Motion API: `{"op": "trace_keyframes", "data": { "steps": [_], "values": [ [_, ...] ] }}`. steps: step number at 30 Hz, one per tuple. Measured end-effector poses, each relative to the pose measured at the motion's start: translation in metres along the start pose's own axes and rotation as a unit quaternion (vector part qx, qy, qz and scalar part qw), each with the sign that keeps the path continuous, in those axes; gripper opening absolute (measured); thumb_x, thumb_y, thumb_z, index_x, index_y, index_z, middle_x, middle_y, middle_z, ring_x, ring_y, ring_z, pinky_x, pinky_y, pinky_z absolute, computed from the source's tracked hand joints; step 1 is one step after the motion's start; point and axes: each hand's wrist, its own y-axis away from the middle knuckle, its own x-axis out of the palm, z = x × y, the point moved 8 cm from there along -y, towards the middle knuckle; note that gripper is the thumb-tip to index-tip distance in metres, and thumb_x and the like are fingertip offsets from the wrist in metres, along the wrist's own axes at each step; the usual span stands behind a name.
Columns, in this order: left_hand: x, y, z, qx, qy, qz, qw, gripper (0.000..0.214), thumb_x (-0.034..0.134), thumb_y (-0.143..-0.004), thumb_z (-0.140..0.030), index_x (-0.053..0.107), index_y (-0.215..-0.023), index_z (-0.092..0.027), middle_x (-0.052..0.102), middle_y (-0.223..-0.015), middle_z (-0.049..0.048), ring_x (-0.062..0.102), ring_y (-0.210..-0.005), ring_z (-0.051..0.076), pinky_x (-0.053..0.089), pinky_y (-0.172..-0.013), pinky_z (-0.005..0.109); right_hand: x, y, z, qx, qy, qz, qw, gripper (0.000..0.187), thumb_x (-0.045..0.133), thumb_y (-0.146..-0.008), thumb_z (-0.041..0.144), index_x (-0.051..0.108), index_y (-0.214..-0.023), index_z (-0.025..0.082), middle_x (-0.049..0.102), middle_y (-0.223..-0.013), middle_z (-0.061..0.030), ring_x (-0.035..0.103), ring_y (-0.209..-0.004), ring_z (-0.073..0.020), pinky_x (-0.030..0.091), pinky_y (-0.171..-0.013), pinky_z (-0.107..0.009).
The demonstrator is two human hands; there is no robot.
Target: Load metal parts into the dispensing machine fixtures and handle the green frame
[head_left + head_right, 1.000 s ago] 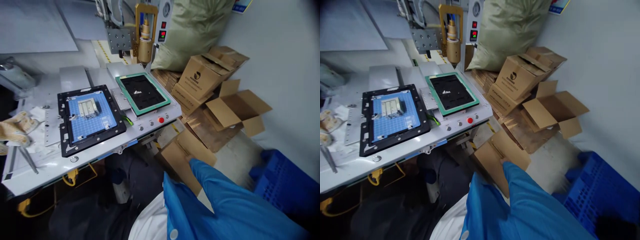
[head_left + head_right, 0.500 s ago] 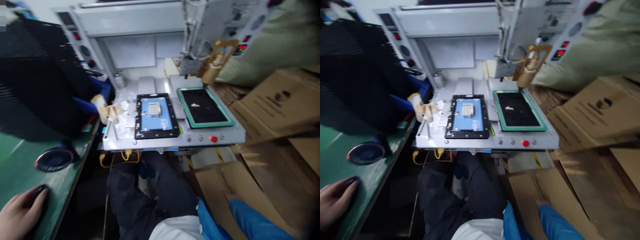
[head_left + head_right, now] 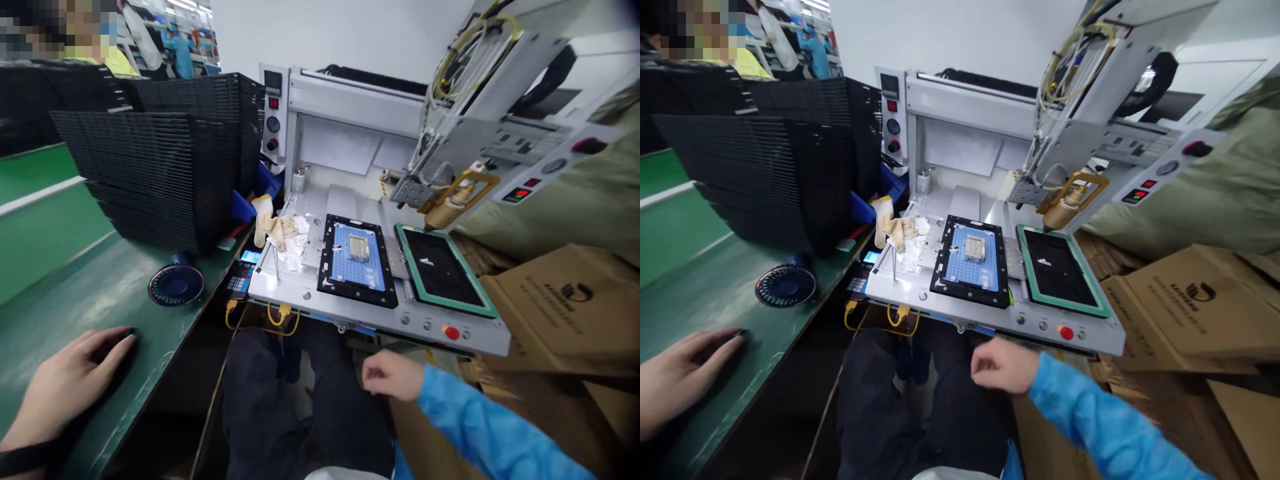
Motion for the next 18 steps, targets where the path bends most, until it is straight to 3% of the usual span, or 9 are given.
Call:
{"op": "trace_keyframes", "data": {
  "steps": [2,4,6,7,10,13,16,18],
  "values": [
    [0.010,-0.006,0.009,0.007,0.025,-0.012,1.000,0.048,0.041,-0.096,-0.070,0.072,-0.116,-0.039,0.074,-0.122,-0.0084,0.071,-0.098,0.021,0.054,-0.083,0.032,-0.071,0.000,0.048,-0.079,0.041,-0.084,0.992,0.034,0.076,-0.083,0.048,0.076,-0.101,0.020,0.075,-0.092,-0.0052,0.068,-0.078,-0.0184,0.053,-0.069,-0.028],
    [0.016,-0.011,0.015,0.009,0.048,-0.022,0.999,0.042,0.045,-0.094,-0.070,0.072,-0.112,-0.043,0.074,-0.119,-0.0119,0.072,-0.098,0.022,0.055,-0.083,0.033,-0.148,-0.007,0.098,-0.114,0.115,-0.185,0.969,0.036,0.076,-0.082,0.051,0.075,-0.104,0.022,0.075,-0.101,-0.0053,0.067,-0.081,-0.0201,0.053,-0.073,-0.031],
    [0.019,-0.015,0.018,0.009,0.062,-0.029,0.998,0.040,0.048,-0.092,-0.070,0.072,-0.110,-0.044,0.075,-0.118,-0.0128,0.073,-0.100,0.023,0.056,-0.083,0.034,-0.214,-0.026,0.134,-0.076,0.227,-0.280,0.930,0.039,0.080,-0.079,0.048,0.073,-0.107,0.021,0.074,-0.103,-0.0060,0.065,-0.080,-0.0207,0.050,-0.074,-0.032],
    [0.020,-0.017,0.019,0.009,0.066,-0.031,0.997,0.039,0.048,-0.091,-0.070,0.072,-0.109,-0.044,0.075,-0.118,-0.0127,0.073,-0.101,0.023,0.056,-0.084,0.034,-0.235,-0.042,0.143,-0.034,0.285,-0.286,0.914,0.045,0.086,-0.072,0.045,0.071,-0.105,0.019,0.074,-0.101,-0.0070,0.064,-0.080,-0.0216,0.047,-0.073,-0.033],
    [0.025,-0.025,0.022,0.012,0.070,-0.041,0.997,0.038,0.049,-0.091,-0.068,0.073,-0.109,-0.044,0.075,-0.118,-0.0125,0.073,-0.104,0.023,0.057,-0.087,0.034,-0.254,-0.101,0.139,0.038,0.386,-0.199,0.900,0.045,0.092,-0.061,0.035,0.065,-0.093,0.016,0.071,-0.094,-0.0070,0.060,-0.080,-0.0202,0.039,-0.066,-0.029],
    [0.030,-0.035,0.026,0.020,0.066,-0.059,0.996,0.035,0.051,-0.092,-0.064,0.073,-0.108,-0.042,0.076,-0.115,-0.0123,0.073,-0.106,0.023,0.057,-0.092,0.034,-0.255,-0.139,0.122,0.020,0.402,-0.191,0.895,0.044,0.091,-0.060,0.034,0.061,-0.088,0.018,0.067,-0.084,-0.0031,0.057,-0.076,-0.0176,0.033,-0.061,-0.028],
    [0.034,-0.044,0.029,0.034,0.060,-0.066,0.995,0.035,0.053,-0.093,-0.060,0.074,-0.110,-0.038,0.076,-0.115,-0.0094,0.073,-0.107,0.023,0.057,-0.094,0.034,-0.266,-0.144,0.109,-0.017,0.392,-0.219,0.893,0.045,0.090,-0.061,0.038,0.058,-0.088,0.019,0.067,-0.085,-0.0010,0.056,-0.077,-0.0165,0.035,-0.063,-0.028],
    [0.031,-0.045,0.031,0.041,0.049,-0.073,0.995,0.038,0.052,-0.094,-0.058,0.076,-0.111,-0.033,0.077,-0.114,-0.0043,0.074,-0.104,0.024,0.058,-0.090,0.033,-0.279,-0.128,0.110,-0.071,0.356,-0.264,0.893,0.046,0.089,-0.064,0.041,0.057,-0.090,0.019,0.068,-0.091,-0.0014,0.058,-0.081,-0.0166,0.039,-0.068,-0.028]
  ]
}}
